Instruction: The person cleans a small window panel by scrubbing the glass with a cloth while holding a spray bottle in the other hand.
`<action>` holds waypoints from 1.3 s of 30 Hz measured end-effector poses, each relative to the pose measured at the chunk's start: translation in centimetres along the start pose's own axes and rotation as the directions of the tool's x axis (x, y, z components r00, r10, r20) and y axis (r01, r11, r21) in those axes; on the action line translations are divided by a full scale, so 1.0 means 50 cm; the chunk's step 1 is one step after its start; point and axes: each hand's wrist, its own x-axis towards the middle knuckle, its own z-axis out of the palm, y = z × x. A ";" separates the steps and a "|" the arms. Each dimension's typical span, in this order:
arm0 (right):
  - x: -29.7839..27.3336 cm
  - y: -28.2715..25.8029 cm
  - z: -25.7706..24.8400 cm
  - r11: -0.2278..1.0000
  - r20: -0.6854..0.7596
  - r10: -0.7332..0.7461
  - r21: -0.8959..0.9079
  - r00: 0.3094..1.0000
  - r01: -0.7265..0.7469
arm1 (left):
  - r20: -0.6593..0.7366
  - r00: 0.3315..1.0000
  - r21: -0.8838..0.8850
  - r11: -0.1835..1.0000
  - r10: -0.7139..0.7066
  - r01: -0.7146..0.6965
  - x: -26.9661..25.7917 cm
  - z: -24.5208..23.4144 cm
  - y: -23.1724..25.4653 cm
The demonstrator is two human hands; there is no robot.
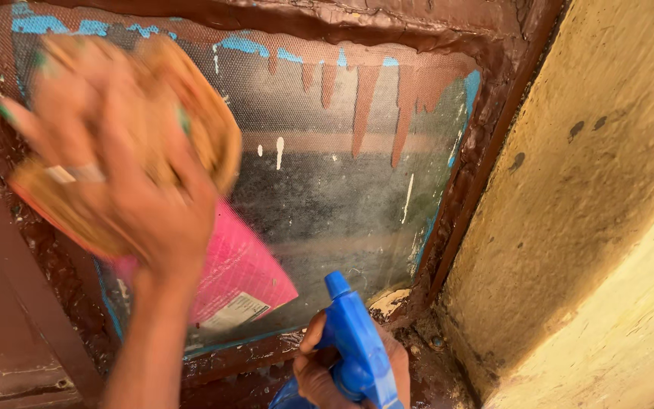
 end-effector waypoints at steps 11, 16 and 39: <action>-0.023 -0.001 0.008 0.992 0.017 0.114 0.048 0.993 -0.115 | -0.066 0.990 -0.034 0.992 -0.121 0.119 -0.162 -0.039 0.024; -0.024 0.007 0.006 0.992 0.060 0.005 0.128 0.998 -0.013 | -0.117 0.989 0.046 0.995 -0.087 0.093 -0.010 -0.014 -0.010; -0.025 -0.044 0.023 0.963 -0.071 0.123 0.251 0.990 -0.102 | -0.128 0.992 -0.125 0.992 -0.012 -0.004 -0.008 0.032 0.091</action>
